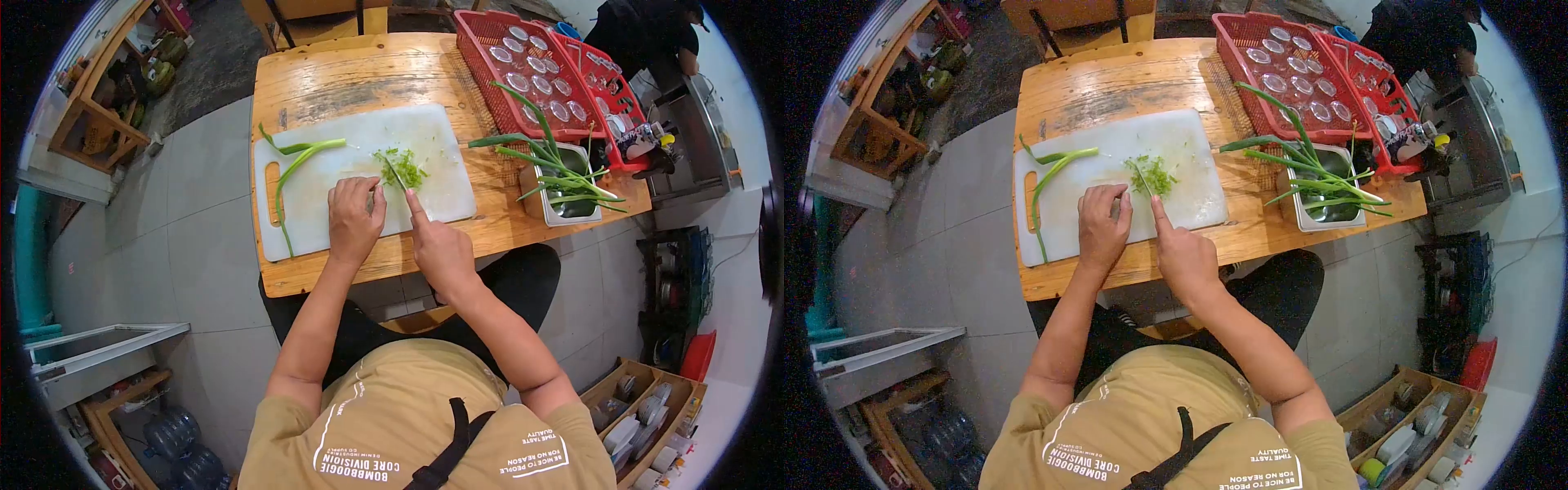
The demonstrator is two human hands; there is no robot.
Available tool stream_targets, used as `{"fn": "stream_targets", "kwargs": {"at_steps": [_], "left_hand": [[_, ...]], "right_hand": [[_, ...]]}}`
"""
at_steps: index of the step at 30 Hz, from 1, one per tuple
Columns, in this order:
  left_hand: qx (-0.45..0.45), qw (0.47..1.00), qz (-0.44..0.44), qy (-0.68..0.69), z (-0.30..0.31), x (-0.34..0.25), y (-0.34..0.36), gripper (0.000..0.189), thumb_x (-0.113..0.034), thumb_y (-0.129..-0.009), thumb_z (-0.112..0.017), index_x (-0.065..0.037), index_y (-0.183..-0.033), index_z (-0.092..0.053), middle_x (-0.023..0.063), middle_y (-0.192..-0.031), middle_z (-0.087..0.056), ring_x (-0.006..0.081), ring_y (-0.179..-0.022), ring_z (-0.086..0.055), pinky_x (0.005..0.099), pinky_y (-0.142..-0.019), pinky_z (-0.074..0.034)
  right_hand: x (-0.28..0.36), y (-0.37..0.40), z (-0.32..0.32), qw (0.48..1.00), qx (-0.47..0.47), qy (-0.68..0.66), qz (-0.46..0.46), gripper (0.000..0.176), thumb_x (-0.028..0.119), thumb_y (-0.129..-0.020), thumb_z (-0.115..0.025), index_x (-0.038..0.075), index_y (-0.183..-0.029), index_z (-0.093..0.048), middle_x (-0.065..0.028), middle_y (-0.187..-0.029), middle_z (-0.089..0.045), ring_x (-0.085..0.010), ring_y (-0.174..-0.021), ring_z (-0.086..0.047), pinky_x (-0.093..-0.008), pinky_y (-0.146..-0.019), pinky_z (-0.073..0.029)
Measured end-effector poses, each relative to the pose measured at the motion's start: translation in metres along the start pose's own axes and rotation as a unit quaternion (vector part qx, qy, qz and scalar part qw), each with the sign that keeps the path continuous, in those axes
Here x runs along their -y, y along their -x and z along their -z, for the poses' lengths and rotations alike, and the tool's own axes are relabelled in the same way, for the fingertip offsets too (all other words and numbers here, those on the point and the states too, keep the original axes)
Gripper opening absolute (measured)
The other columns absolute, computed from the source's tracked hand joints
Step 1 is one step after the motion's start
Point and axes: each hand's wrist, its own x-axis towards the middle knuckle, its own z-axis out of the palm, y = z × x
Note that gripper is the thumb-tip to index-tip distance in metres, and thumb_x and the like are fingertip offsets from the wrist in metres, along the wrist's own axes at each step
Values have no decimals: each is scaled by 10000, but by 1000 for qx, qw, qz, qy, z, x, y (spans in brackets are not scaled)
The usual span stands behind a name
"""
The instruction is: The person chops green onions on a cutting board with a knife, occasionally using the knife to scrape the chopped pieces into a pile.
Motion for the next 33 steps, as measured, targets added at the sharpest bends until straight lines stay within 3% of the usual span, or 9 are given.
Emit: {"fn": "stream_targets", "kwargs": {"at_steps": [2,5,9,11,15,21,23,33], "left_hand": [[-5,1000,-7,4,-3,-1,0,171,-117,-967,-726,-43,-1120,-737,110,-1073,-729,318,-1068,-662,447,-975,-486],[5,1000,-6,-2,-3,0,1,171,-120,-967,-728,-43,-1120,-738,111,-1074,-729,318,-1069,-662,449,-972,-485],[-2,1000,-7,1,-1,0,-2,162,-109,-973,-730,-43,-1121,-733,123,-1068,-727,329,-1063,-660,457,-965,-484],[0,1000,-10,8,-3,-2,-1,154,-100,-979,-731,-41,-1121,-728,135,-1064,-727,340,-1058,-659,465,-964,-485],[14,1000,-7,1,-2,-1,1,155,-104,-980,-732,-39,-1121,-730,134,-1070,-727,336,-1063,-660,467,-970,-484],[9,1000,-4,2,-2,-1,-1,148,-112,-985,-727,-40,-1114,-731,130,-1068,-726,332,-1063,-660,462,-968,-483],[15,1000,-7,0,-2,-2,1,145,-113,-986,-725,-42,-1112,-731,129,-1067,-725,330,-1063,-659,461,-967,-483],[7,1000,-11,1,-4,-1,1,158,-102,-962,-727,-50,-1112,-725,111,-1046,-718,323,-1063,-654,457,-958,-476]], "right_hand": [[-6,1,-8,1000,-5,24,16,797,155,-980,-654,169,-1724,-369,-139,-706,-715,-337,-590,-713,-485,-564,-578],[-10,2,4,1000,-15,7,16,795,153,-973,-656,167,-1719,-381,-133,-707,-714,-332,-590,-712,-484,-561,-573],[-16,7,8,1000,-5,9,-12,761,153,-982,-648,163,-1706,-410,-132,-700,-710,-339,-594,-711,-491,-566,-573],[-24,5,-8,999,-20,23,-12,604,225,-1107,-578,218,-1693,-431,-139,-711,-708,-357,-610,-698,-511,-568,-541],[-26,4,5,999,-45,-11,3,614,214,-1094,-589,210,-1689,-437,-144,-701,-702,-361,-607,-694,-515,-568,-539],[-31,7,-6,998,-12,13,-59,611,208,-1092,-596,199,-1683,-444,-159,-714,-710,-377,-615,-694,-520,-577,-539],[-35,-3,-6,999,-44,-3,-15,764,154,-1004,-630,153,-1720,-364,-161,-717,-718,-362,-611,-717,-513,-570,-570],[-35,5,1,999,-21,-3,-44,758,155,-1014,-620,165,-1724,-355,-172,-743,-732,-386,-626,-718,-526,-592,-574]]}}
